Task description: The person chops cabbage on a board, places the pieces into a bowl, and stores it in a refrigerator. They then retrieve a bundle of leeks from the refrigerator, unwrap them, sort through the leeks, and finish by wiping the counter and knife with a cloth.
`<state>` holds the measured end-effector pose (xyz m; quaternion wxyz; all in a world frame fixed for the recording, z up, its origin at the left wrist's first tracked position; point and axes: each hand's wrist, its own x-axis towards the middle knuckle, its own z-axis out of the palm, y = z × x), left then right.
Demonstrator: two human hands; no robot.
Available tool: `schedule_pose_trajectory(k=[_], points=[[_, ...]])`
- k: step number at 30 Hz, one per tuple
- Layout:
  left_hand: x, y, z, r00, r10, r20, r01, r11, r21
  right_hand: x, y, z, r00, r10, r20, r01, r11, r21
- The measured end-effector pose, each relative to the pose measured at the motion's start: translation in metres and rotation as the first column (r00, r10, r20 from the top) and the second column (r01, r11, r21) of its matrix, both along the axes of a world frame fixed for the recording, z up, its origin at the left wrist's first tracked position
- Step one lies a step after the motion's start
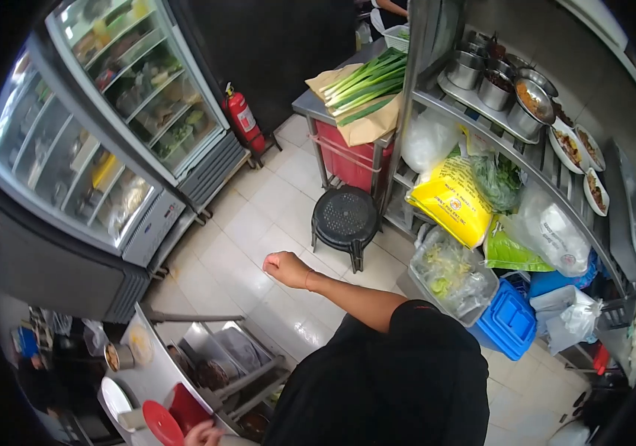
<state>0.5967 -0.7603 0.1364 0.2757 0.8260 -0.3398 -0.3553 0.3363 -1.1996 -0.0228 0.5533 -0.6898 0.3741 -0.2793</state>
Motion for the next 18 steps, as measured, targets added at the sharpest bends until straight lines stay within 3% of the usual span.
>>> schedule_pose_trajectory(k=[2, 4, 5, 6, 8, 10, 12, 13, 14, 16, 17, 18], points=[[-0.024, -0.087, -0.046, 0.984, -0.173, 0.031, 0.174, 0.985, -0.014, -0.025, -0.038, -0.004, 0.997, -0.027, -0.068, 0.023, 0.998, -0.057], [-0.035, -0.148, -0.108, 0.862, -0.416, 0.29, 0.418, 0.906, 0.057, -0.059, -0.071, -0.011, 0.985, -0.069, -0.157, 0.018, 0.951, -0.31], [-0.049, -0.182, -0.121, 0.875, -0.356, 0.33, 0.375, 0.927, 0.005, -0.072, -0.095, -0.035, 0.971, -0.095, -0.221, -0.001, 0.917, -0.399], [-0.064, -0.215, -0.132, 0.884, -0.294, 0.363, 0.331, 0.943, -0.042, -0.09, -0.122, -0.032, 0.968, -0.006, -0.252, -0.035, 0.987, -0.158], [-0.045, -0.277, -0.187, 0.916, -0.308, 0.257, 0.351, 0.925, -0.145, -0.123, -0.166, -0.041, 0.963, -0.111, -0.245, 0.063, 0.979, -0.194], [-0.053, -0.366, -0.179, 0.947, -0.315, 0.071, 0.302, 0.942, 0.149, -0.152, -0.202, -0.003, 0.97, -0.238, -0.045, 0.242, 0.946, 0.218], [-0.067, -0.446, -0.175, 0.878, -0.446, 0.175, 0.455, 0.89, -0.012, -0.176, -0.246, 0.007, 0.949, -0.314, 0.025, 0.306, 0.939, 0.156], [-0.068, -0.484, -0.183, 0.817, -0.529, 0.229, 0.562, 0.819, -0.116, -0.188, -0.27, 0.006, 0.932, -0.362, 0.011, 0.362, 0.931, 0.044], [-0.069, -0.522, -0.189, 0.745, -0.599, 0.293, 0.661, 0.721, -0.208, -0.198, -0.288, 0.019, 0.908, -0.415, 0.064, 0.407, 0.907, 0.11], [-0.086, -0.606, -0.177, 0.594, -0.68, 0.431, 0.803, 0.539, -0.255, -0.218, -0.316, 0.044, 0.855, -0.505, 0.116, 0.493, 0.862, 0.119], [-0.094, -0.65, -0.169, 0.553, -0.715, 0.428, 0.833, 0.475, -0.282, -0.23, -0.334, 0.043, 0.821, -0.569, 0.037, 0.569, 0.822, 0.031], [-0.103, -0.695, -0.162, 0.508, -0.749, 0.426, 0.859, 0.407, -0.31, -0.238, -0.354, 0.034, 0.769, -0.635, 0.069, 0.637, 0.771, 0.005]])
